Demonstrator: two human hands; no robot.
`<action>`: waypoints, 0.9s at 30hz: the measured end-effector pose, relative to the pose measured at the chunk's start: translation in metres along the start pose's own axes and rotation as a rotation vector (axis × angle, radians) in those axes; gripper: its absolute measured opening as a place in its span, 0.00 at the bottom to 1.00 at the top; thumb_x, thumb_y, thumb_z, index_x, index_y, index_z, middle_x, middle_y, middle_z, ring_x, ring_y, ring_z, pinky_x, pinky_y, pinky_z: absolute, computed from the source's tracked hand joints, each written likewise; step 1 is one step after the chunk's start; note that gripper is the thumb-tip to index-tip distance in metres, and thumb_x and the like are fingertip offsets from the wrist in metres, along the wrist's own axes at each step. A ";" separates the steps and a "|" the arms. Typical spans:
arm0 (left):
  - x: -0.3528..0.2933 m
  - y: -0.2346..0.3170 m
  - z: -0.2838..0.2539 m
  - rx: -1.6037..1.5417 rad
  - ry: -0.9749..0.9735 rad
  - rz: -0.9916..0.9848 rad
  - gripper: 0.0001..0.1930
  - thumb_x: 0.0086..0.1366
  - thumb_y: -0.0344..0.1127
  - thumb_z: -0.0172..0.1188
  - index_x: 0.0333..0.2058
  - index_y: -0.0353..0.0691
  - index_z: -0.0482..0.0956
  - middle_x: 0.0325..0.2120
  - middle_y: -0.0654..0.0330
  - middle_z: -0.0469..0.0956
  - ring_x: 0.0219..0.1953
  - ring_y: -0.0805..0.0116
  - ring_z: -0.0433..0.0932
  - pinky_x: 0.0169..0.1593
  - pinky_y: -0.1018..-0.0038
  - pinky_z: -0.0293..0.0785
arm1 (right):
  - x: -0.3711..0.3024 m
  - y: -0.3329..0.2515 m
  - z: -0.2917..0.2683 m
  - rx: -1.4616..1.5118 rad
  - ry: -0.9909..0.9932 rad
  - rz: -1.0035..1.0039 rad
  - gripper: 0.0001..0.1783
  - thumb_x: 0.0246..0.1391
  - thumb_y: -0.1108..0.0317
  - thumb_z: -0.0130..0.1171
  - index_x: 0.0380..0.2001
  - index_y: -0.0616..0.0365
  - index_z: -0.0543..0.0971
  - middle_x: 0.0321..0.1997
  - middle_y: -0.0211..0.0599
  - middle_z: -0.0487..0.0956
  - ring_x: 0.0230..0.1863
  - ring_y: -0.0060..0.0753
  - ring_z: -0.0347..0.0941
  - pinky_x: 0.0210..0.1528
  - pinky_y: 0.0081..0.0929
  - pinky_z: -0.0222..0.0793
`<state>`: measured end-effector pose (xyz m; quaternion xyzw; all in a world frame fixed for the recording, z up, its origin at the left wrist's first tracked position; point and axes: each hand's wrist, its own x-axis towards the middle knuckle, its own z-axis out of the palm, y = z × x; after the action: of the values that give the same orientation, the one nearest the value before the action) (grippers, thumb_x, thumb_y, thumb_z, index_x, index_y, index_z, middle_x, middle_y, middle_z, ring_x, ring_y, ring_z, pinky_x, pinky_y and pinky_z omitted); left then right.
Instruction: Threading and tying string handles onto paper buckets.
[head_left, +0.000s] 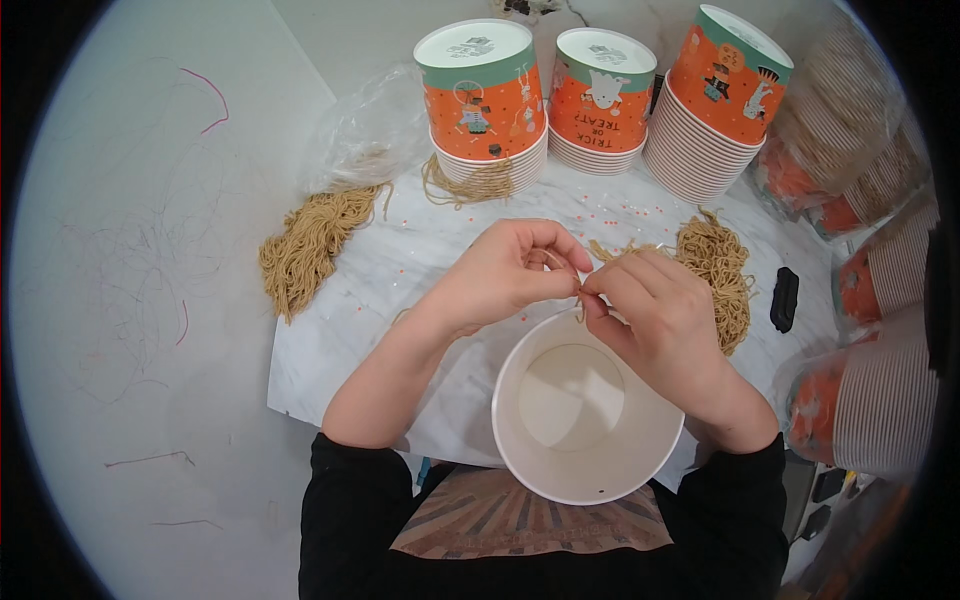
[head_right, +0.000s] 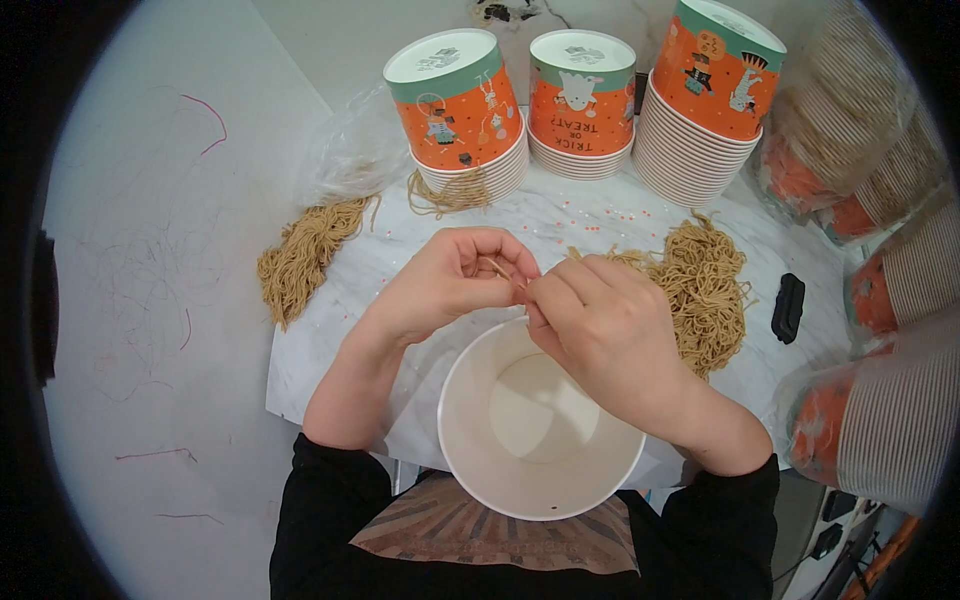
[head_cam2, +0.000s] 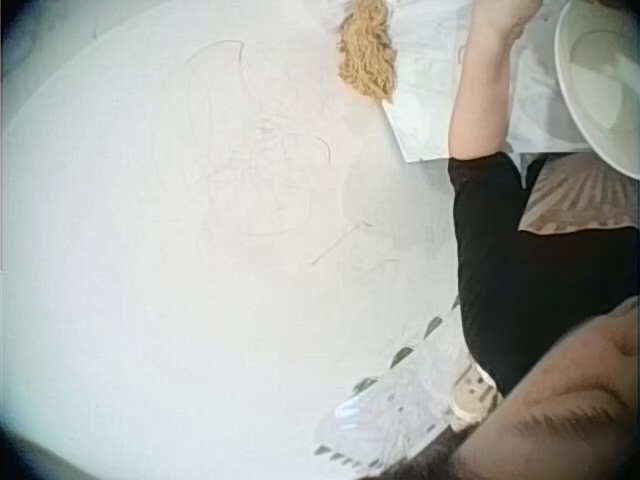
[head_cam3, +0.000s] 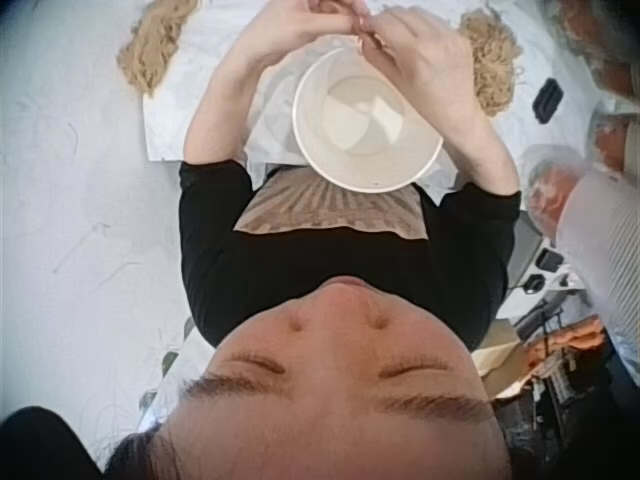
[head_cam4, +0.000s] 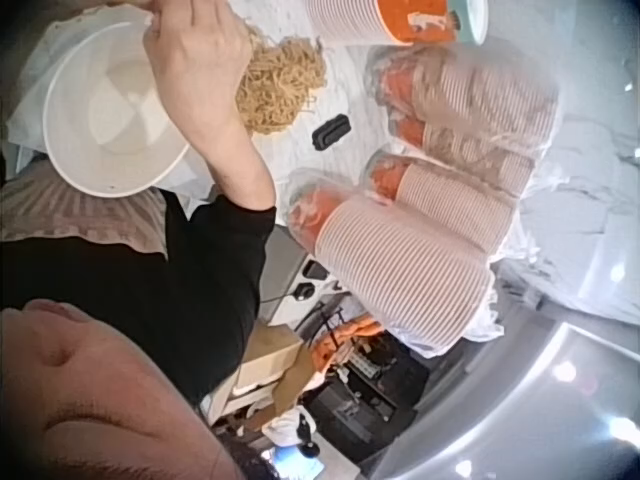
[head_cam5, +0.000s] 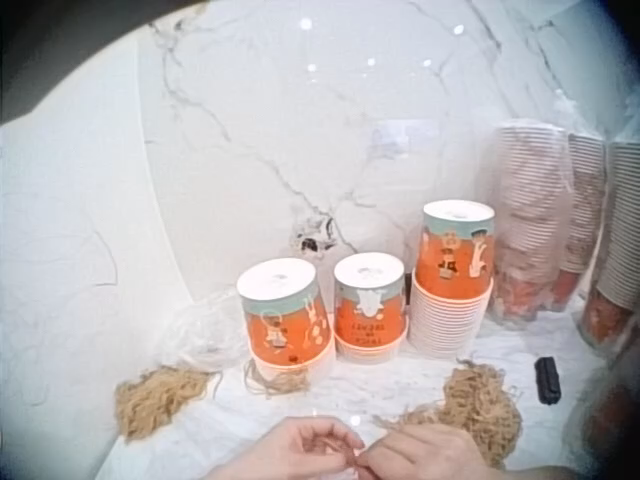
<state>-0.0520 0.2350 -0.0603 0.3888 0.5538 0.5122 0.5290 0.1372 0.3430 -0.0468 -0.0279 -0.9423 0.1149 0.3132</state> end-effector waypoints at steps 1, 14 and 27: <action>-0.002 0.003 0.000 0.016 0.011 0.018 0.09 0.60 0.24 0.66 0.40 0.33 0.83 0.34 0.62 0.84 0.32 0.82 0.81 0.38 0.83 0.76 | 0.000 0.001 0.001 -0.001 0.000 0.000 0.10 0.44 0.72 0.69 0.28 0.56 0.77 0.28 0.32 0.76 0.31 0.38 0.75 0.32 0.35 0.72; -0.011 0.013 0.008 0.272 0.115 0.141 0.04 0.56 0.25 0.64 0.32 0.35 0.82 0.28 0.66 0.82 0.24 0.84 0.71 0.28 0.82 0.66 | 0.002 0.003 0.005 0.005 0.022 -0.167 0.12 0.39 0.72 0.69 0.29 0.56 0.77 0.27 0.30 0.73 0.29 0.33 0.74 0.31 0.33 0.71; -0.009 0.007 0.032 0.229 0.291 0.345 0.06 0.62 0.22 0.62 0.37 0.38 0.80 0.27 0.77 0.74 0.21 0.91 0.51 0.26 0.86 0.52 | 0.009 0.010 -0.014 0.450 -0.002 0.211 0.08 0.50 0.79 0.65 0.34 0.64 0.78 0.31 0.39 0.80 0.33 0.35 0.82 0.35 0.28 0.78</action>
<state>-0.0198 0.2319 -0.0493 0.4572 0.6041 0.5792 0.3010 0.1378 0.3570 -0.0331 -0.0558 -0.8852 0.3538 0.2970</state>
